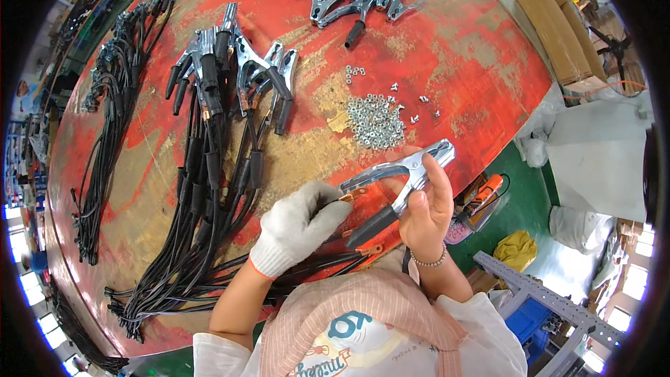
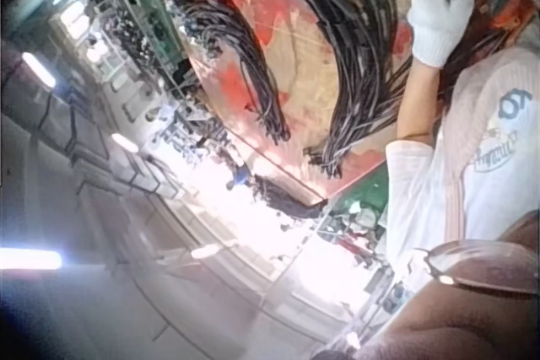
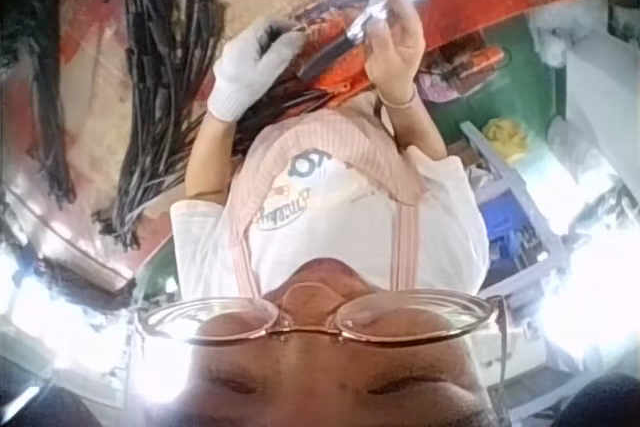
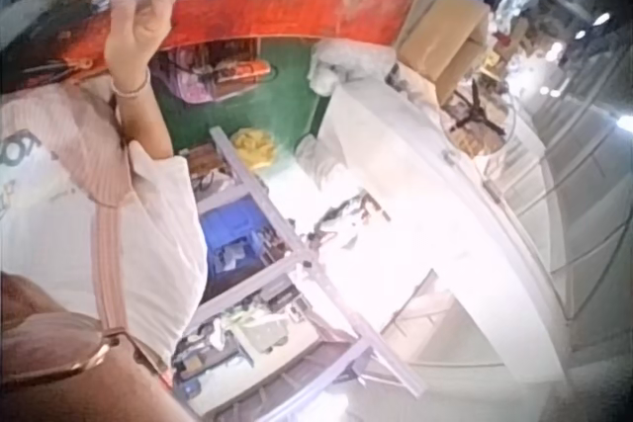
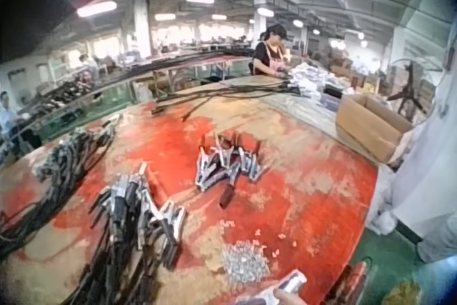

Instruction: Assemble jumper cable clamps by attaching cables and inserting small metal pins/components.

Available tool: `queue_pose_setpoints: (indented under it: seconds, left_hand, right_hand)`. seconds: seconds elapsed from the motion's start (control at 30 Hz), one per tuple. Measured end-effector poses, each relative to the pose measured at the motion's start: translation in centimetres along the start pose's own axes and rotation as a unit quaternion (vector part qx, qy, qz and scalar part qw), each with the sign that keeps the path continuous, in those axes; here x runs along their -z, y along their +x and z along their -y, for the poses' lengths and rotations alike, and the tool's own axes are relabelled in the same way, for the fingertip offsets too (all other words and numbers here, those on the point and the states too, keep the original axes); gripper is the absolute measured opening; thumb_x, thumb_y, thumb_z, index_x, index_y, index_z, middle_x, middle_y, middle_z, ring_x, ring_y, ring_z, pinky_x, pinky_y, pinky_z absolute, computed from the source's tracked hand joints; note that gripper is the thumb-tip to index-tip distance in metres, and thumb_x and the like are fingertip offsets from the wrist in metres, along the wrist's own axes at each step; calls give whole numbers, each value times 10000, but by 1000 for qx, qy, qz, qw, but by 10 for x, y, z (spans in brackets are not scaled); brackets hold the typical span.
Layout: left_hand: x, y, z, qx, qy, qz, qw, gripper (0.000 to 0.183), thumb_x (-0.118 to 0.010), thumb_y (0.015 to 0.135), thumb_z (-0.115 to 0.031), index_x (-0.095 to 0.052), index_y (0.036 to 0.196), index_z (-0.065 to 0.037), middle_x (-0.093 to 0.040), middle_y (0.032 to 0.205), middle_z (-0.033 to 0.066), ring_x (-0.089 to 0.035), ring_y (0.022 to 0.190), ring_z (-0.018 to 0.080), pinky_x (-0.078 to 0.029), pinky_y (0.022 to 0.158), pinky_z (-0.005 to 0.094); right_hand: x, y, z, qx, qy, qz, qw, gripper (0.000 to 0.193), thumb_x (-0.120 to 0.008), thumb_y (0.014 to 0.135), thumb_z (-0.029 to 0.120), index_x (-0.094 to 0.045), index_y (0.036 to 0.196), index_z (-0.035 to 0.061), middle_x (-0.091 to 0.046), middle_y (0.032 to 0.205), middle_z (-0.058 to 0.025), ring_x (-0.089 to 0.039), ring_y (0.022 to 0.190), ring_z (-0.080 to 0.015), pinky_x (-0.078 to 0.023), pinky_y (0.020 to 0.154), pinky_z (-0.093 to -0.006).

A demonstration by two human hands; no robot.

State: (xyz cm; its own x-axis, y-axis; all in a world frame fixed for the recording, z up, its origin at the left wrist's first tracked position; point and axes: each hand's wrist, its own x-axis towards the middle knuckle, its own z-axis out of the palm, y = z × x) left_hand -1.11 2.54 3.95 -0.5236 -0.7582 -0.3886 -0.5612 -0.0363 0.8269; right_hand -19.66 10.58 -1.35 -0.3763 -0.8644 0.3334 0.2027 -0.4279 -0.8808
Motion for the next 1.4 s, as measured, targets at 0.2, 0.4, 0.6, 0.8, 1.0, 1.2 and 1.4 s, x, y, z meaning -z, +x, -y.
queue_pose_setpoints:
  seconds: [0.2,0.4,0.6,0.8,1.0,1.2,1.4]
  left_hand:
    - [-1,4,3,-1,-39,-5,999,240,-639,904,-220,-655,1038,-22,-656,738,55,-596,636,94,-484,597,261]
    - [-2,4,0,-14,-20,-13,1000,260,-645,899,-253,-677,1086,-76,-680,776,77,-640,659,130,-500,614,273]
    - [-2,4,-1,-26,6,-18,999,278,-653,887,-294,-685,1095,-112,-692,799,99,-685,695,186,-519,638,297]
    - [-4,5,-3,-30,35,-27,999,255,-628,900,-275,-684,1076,-100,-688,809,113,-680,710,243,-522,650,323]
    - [-3,21,1,-138,59,-25,988,237,-569,932,-205,-635,1104,-56,-679,862,141,-668,767,282,-520,685,350]
    - [0,36,40,48,-307,59,949,282,-506,981,-218,-593,1149,-9,-647,793,30,-564,616,85,-465,544,245]
    - [-2,42,36,60,-353,47,933,277,-504,981,-236,-602,1144,-35,-612,753,-7,-513,558,43,-397,482,186]
  right_hand:
    - [-3,-13,3,1,-92,41,995,478,-558,971,188,-403,1403,56,-380,1405,-244,-478,1249,-414,-468,977,-571]
    - [-15,-17,11,-2,-85,-15,996,472,-672,899,123,-510,1309,-44,-439,1318,-177,-488,1188,-252,-410,997,-367]
    - [-7,-22,6,9,-139,8,990,473,-591,948,155,-428,1367,7,-418,1355,-219,-484,1224,-353,-442,982,-494]
    - [-15,-23,9,-31,-66,-70,995,326,-634,901,33,-596,1217,-39,-554,1201,-128,-537,1052,-199,-420,919,-317]
    - [-9,-4,8,-35,-111,14,993,263,-589,915,3,-627,1175,-7,-600,1220,-111,-548,1078,-215,-395,965,-327]
    - [39,86,1,48,-508,-25,860,308,-657,869,105,-631,1176,86,-635,1053,-115,-610,1039,-234,-478,902,-349]
    - [81,129,-22,85,-646,208,729,118,-669,833,185,-699,946,175,-644,889,-13,-615,875,-236,-499,770,-366]
